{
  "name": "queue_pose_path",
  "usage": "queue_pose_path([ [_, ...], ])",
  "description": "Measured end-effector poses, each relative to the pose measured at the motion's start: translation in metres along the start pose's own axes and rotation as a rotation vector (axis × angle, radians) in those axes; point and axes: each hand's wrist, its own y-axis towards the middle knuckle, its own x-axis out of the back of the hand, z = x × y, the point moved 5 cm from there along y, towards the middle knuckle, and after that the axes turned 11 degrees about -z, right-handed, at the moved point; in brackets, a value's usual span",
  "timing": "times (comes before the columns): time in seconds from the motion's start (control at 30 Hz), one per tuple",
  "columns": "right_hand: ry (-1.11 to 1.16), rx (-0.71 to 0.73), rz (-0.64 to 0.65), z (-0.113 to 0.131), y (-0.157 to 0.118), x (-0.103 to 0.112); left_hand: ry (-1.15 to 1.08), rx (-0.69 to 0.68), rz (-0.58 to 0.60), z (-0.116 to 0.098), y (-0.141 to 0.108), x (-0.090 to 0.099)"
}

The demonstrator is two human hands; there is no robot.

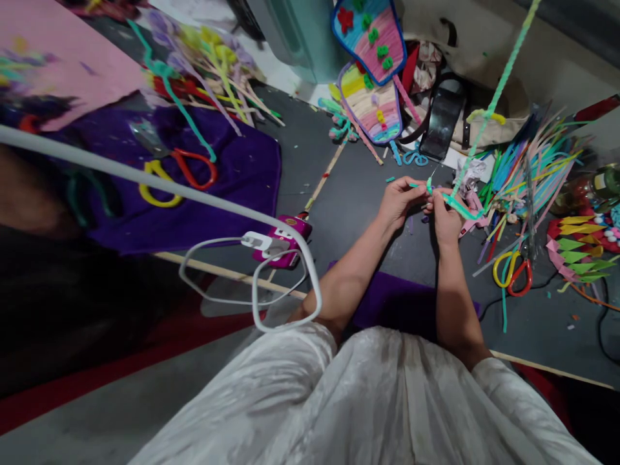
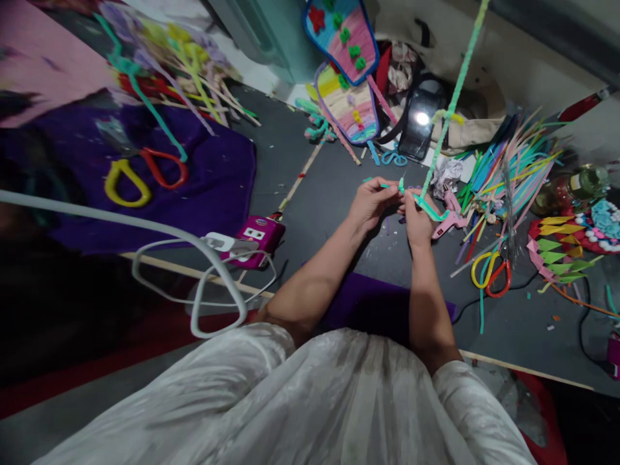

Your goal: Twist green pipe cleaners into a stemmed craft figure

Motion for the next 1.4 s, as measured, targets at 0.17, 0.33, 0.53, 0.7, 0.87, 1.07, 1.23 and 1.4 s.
queue_pose_path([
  [0.17,0.111,-0.07,0.038,0.003,0.0,-0.002,-0.029,0.093,0.013,0.0,0.0,0.0],
  [0.33,0.198,-0.18,0.072,0.002,0.0,-0.006,-0.059,0.165,0.075,0.001,-0.002,-0.001],
  [0.53,0.26,-0.227,0.165,0.001,0.0,-0.01,-0.094,0.206,0.247,0.002,-0.006,-0.007],
  [0.7,0.23,-0.139,0.186,0.004,-0.001,-0.009,-0.088,0.262,0.299,0.003,-0.01,-0.012],
  [0.87,0.135,-0.007,0.18,0.01,-0.003,-0.008,-0.134,0.244,0.173,0.006,-0.004,-0.004],
  [1.07,-0.061,0.126,0.097,0.006,-0.003,-0.003,-0.007,-0.076,-0.031,0.001,0.004,0.006],
  [1.23,-0.25,0.354,0.125,0.01,-0.003,0.0,0.152,-0.245,-0.126,-0.005,-0.001,0.006],
  [1.4,-0.338,0.496,0.186,0.017,-0.004,-0.002,0.189,-0.231,-0.149,-0.005,-0.001,0.006],
])
